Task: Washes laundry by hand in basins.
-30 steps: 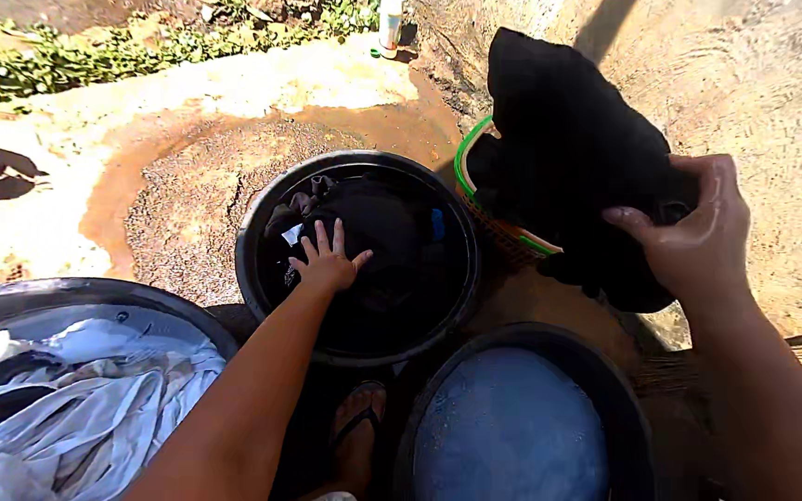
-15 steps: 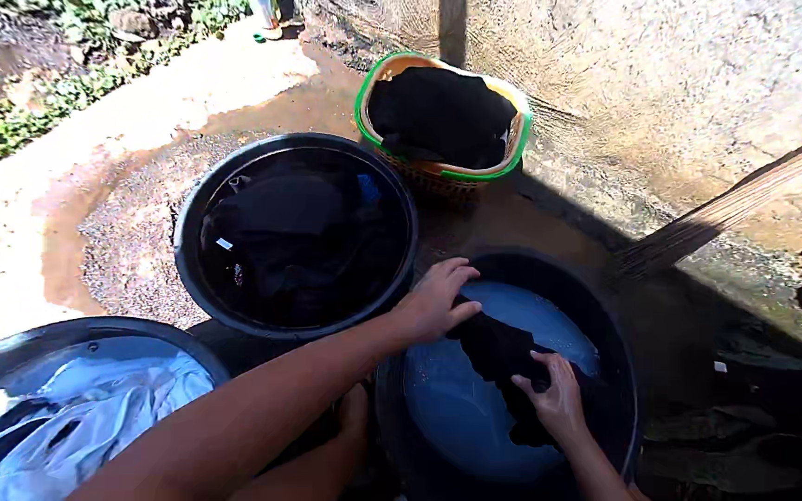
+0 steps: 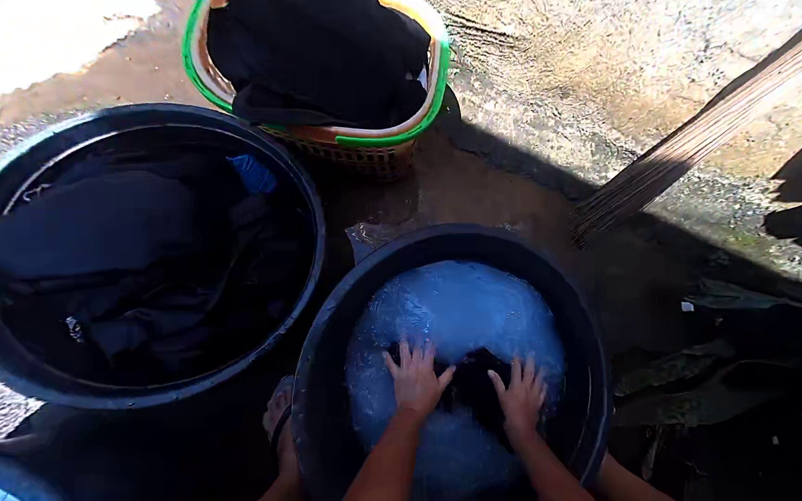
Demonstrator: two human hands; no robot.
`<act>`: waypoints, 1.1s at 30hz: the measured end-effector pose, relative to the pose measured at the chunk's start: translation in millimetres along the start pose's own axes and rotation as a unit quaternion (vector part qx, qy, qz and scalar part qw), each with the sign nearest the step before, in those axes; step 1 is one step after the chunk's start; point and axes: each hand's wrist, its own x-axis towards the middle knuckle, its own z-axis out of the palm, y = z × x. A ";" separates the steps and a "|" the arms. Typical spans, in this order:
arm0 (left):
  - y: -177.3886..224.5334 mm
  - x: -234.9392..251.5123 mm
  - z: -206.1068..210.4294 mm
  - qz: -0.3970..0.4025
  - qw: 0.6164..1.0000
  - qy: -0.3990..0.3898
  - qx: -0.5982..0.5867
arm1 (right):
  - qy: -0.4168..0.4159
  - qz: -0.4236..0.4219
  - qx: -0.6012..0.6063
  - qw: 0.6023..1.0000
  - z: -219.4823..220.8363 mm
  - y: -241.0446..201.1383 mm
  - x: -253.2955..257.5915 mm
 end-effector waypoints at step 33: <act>-20.8 -68.1 -99.0 -0.061 0.980 -0.189 0.005 | 0.015 -0.305 0.280 0.910 -199.2 -47.6 -12.6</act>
